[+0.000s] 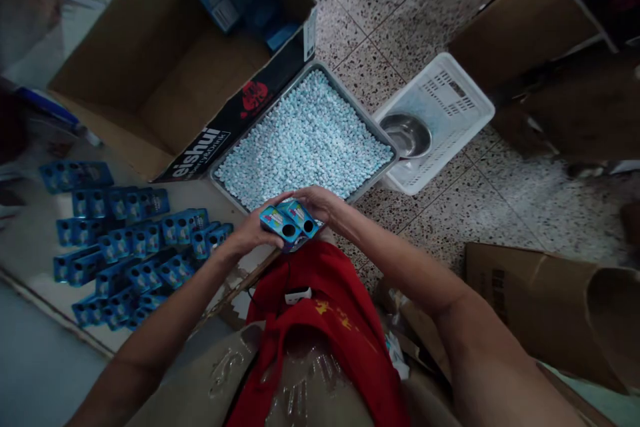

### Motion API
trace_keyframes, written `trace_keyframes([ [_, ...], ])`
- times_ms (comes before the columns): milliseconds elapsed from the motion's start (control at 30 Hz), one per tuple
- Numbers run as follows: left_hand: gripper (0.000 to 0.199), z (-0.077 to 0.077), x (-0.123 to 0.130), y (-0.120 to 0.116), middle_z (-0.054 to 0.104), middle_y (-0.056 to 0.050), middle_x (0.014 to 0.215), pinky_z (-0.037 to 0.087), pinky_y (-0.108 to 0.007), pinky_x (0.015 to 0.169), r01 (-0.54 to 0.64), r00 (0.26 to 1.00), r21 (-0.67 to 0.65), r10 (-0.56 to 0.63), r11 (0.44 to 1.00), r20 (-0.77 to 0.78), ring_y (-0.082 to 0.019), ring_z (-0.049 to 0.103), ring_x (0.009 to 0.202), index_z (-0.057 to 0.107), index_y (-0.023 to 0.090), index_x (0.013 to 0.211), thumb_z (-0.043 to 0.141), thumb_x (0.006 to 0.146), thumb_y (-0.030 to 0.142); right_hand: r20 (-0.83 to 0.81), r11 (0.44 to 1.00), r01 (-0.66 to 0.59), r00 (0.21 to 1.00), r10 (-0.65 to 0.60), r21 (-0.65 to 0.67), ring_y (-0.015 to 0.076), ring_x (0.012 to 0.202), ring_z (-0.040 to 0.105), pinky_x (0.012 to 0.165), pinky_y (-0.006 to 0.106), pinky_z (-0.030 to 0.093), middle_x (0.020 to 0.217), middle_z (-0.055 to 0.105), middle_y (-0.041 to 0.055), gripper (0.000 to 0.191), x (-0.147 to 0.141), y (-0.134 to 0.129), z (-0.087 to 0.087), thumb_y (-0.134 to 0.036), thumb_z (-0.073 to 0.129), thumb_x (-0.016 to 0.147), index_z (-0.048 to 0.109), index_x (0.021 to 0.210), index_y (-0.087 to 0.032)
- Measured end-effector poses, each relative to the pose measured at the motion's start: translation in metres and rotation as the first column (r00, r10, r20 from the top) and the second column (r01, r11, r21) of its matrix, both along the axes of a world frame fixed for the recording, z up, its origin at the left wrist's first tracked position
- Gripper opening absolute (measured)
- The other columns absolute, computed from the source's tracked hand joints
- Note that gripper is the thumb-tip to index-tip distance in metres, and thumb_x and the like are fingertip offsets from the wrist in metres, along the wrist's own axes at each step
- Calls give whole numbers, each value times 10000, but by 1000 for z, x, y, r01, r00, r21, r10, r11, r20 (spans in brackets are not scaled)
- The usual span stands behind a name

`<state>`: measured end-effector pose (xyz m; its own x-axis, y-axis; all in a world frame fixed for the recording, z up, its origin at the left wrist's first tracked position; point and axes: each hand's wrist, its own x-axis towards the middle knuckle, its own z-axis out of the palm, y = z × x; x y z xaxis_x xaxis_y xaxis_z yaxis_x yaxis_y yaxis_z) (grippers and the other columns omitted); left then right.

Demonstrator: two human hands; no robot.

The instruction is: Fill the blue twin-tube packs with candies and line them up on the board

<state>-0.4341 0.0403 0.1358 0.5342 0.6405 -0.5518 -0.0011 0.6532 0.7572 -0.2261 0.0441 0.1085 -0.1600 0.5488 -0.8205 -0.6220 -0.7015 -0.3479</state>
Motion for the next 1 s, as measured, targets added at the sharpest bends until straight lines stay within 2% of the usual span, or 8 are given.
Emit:
trace_keyframes([
  [67,913,-6,8,-17,800,-91,1159,614,-365,903,-242,970,-102,238,965,-51,-305,768,1052,768,226,1227,1085,385,380,28,1000,15,999,-15,1,189,751,729,705,298,625,780,766,47,166,4,-11,7,-252,800,761,652,820,-204],
  [133,810,-11,20,-31,807,-65,1085,611,-357,883,-488,873,-167,478,857,-101,-264,770,992,758,226,1180,1040,498,561,135,992,8,991,-25,125,207,964,751,840,322,629,1008,791,63,291,1,-27,17,-413,808,794,688,974,-219],
  [233,746,-13,39,-41,800,-65,1147,595,-360,973,-669,741,-189,667,719,-80,-259,750,1121,743,231,1132,935,615,732,461,897,-252,885,62,363,289,1301,651,1063,454,575,1399,689,94,694,-14,-50,28,-492,902,720,639,1329,-289],
  [367,690,-3,45,-41,795,-63,1155,604,-366,965,-646,755,-277,649,711,-97,-252,753,1105,719,236,1088,932,644,719,815,730,-579,577,52,363,382,1446,506,1257,611,381,1537,581,173,718,-27,-53,23,-546,775,866,556,1492,-271],
  [500,676,8,28,-37,792,-30,1063,615,-378,867,-604,796,-161,584,780,-158,-241,762,951,637,252,1096,1037,588,446,820,616,-695,556,134,370,357,1263,618,1149,560,478,1343,684,151,532,-19,-44,13,-577,650,955,638,1393,-276],
  [633,769,7,22,-41,761,17,978,592,-354,846,-659,743,-37,643,751,-186,-211,750,879,557,261,1128,1034,528,327,837,657,-659,543,76,368,314,1123,631,1052,487,512,1158,704,105,413,-21,-53,16,-547,700,934,694,1253,-285],
  [867,860,4,42,-52,714,19,1141,579,-325,926,-721,674,106,729,684,-119,-178,738,979,466,284,1125,1044,489,262,834,795,-480,549,-56,370,257,1054,581,978,412,499,1128,642,74,340,-42,-85,14,-500,626,983,672,1235,-276],
  [1000,862,-2,40,-52,705,9,1155,572,-316,956,-737,637,166,756,655,-152,-179,726,1009,481,283,1137,1044,483,266,854,797,-480,513,-85,368,257,1046,566,985,417,496,1106,622,77,347,-50,-84,9,-499,595,1001,668,1251,-270],
])
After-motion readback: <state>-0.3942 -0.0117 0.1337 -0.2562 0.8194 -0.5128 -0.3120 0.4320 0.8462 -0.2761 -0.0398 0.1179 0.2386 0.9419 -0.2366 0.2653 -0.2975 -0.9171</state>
